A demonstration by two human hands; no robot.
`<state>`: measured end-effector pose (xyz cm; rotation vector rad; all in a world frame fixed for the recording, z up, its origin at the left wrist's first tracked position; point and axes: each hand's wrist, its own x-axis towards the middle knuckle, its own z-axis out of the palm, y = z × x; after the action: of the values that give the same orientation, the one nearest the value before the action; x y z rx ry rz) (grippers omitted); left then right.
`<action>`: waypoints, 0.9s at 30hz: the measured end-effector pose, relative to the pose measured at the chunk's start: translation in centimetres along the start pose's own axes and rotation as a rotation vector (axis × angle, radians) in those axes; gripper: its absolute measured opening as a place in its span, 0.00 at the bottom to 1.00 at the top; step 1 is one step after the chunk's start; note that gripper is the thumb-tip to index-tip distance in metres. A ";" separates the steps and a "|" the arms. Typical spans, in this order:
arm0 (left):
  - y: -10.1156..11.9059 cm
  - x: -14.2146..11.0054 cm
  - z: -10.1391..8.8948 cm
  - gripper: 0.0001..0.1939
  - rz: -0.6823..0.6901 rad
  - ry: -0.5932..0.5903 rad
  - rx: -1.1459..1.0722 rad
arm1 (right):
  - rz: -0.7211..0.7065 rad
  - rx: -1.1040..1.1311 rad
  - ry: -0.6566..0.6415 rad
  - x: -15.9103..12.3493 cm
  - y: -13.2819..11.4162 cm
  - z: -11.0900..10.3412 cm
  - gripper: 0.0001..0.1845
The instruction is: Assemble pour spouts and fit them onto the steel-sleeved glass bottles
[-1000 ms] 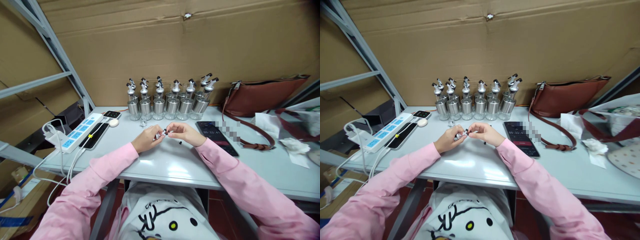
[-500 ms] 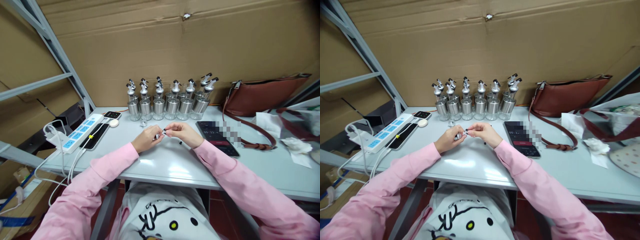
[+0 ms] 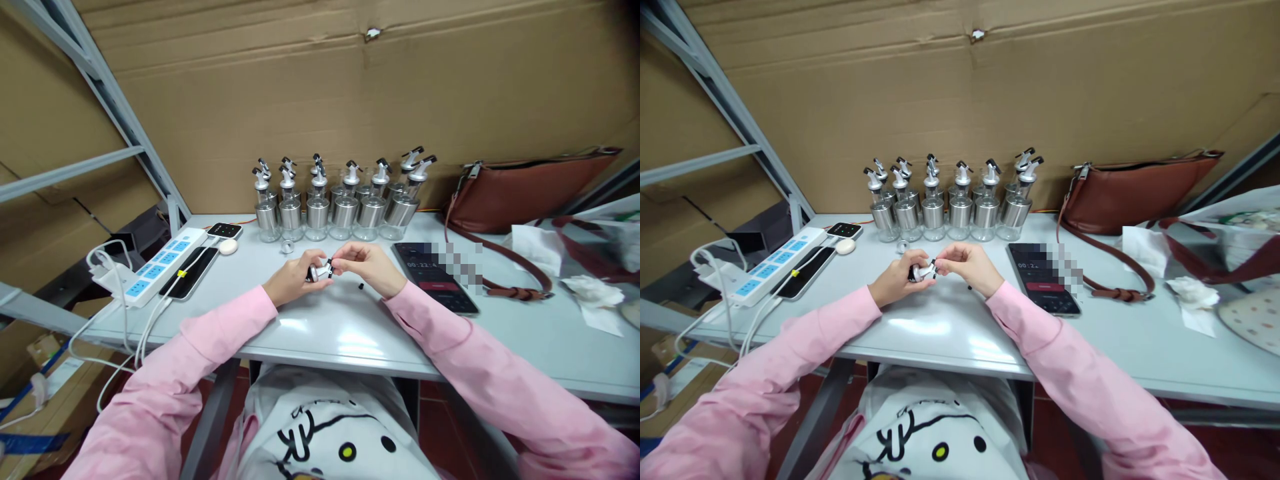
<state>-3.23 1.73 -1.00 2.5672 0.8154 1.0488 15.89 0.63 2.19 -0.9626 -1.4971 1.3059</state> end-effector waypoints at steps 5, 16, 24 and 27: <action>-0.1 0.1 -0.2 0.27 0.050 -0.015 0.060 | 0.063 0.067 -0.032 0.0 0.1 0.1 0.18; 0.0 0.5 -0.4 0.30 0.068 -0.036 0.160 | 0.075 0.096 -0.044 -0.1 0.2 0.3 0.19; 0.1 0.7 -1.1 0.34 0.094 -0.066 0.176 | -0.028 0.074 0.010 -0.1 0.3 0.7 0.18; 0.4 1.1 -2.0 0.35 -0.025 0.004 0.198 | -0.029 0.061 0.032 -0.1 0.3 0.6 0.18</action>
<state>-3.81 2.10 1.18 2.7094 0.9959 1.0121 15.32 0.44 1.88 -0.9152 -1.4345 1.3022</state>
